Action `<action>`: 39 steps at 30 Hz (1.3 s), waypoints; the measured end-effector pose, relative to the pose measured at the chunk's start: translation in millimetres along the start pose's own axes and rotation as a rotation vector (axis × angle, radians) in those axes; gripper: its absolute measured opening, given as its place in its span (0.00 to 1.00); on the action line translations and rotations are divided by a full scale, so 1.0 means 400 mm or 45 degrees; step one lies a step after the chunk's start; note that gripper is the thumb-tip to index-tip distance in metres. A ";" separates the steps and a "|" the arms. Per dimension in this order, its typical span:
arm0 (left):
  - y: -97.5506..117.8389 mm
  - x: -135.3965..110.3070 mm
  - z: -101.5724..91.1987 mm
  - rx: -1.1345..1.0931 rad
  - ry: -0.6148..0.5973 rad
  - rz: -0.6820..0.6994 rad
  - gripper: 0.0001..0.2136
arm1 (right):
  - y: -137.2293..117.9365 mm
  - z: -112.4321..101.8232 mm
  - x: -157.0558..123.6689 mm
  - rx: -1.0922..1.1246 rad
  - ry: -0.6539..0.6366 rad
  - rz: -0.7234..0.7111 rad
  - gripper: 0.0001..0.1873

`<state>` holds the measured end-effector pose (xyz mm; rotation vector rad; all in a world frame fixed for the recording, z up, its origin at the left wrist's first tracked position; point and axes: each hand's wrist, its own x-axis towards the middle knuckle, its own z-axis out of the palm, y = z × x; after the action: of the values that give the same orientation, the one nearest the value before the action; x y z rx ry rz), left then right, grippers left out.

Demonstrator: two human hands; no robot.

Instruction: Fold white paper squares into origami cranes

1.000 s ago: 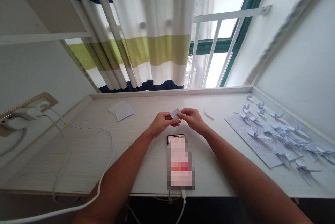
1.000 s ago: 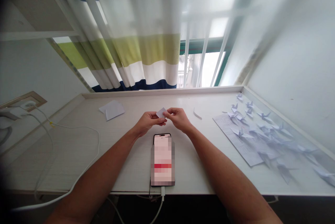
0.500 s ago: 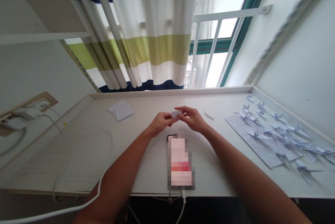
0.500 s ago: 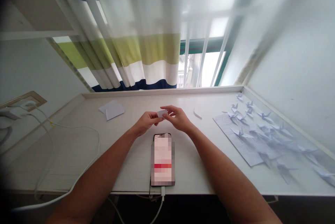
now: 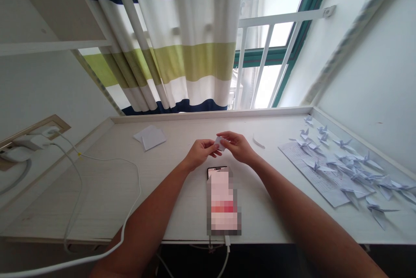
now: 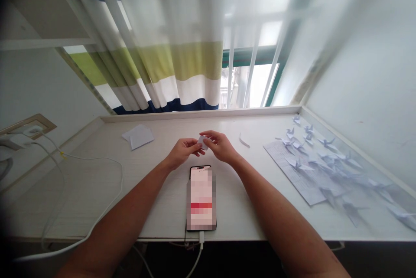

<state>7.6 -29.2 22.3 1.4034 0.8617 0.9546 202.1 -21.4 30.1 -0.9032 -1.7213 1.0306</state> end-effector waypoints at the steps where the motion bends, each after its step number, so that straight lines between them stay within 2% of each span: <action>1: 0.001 0.000 -0.002 -0.013 -0.005 -0.006 0.21 | -0.003 -0.001 0.000 0.019 -0.007 0.004 0.17; 7: 0.001 0.001 -0.020 -0.051 -0.060 -0.050 0.22 | -0.015 0.002 -0.001 0.123 0.024 0.046 0.13; 12: 0.003 -0.003 -0.022 -0.012 -0.117 -0.065 0.21 | -0.015 0.005 -0.002 0.173 -0.063 0.090 0.11; 16: 0.002 -0.005 -0.020 0.007 -0.119 -0.068 0.21 | -0.005 0.006 -0.002 0.178 -0.057 0.087 0.11; 21: -0.003 -0.003 -0.024 0.031 -0.133 -0.077 0.20 | 0.004 0.005 -0.002 0.007 -0.052 0.039 0.11; 27: -0.003 -0.001 -0.028 -0.007 -0.095 -0.077 0.20 | 0.003 0.001 -0.004 -0.289 0.015 -0.114 0.08; 33: 0.006 -0.001 -0.027 -0.190 -0.067 -0.155 0.23 | -0.008 -0.005 -0.003 -0.191 0.013 -0.150 0.07; 39: 0.001 -0.001 -0.024 -0.171 -0.083 -0.136 0.21 | -0.023 -0.008 -0.005 -0.077 -0.028 -0.138 0.06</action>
<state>-1.4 -25.7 22.8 1.2549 0.8010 0.8650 204.5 -26.0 38.6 -0.8294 -1.8076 0.9250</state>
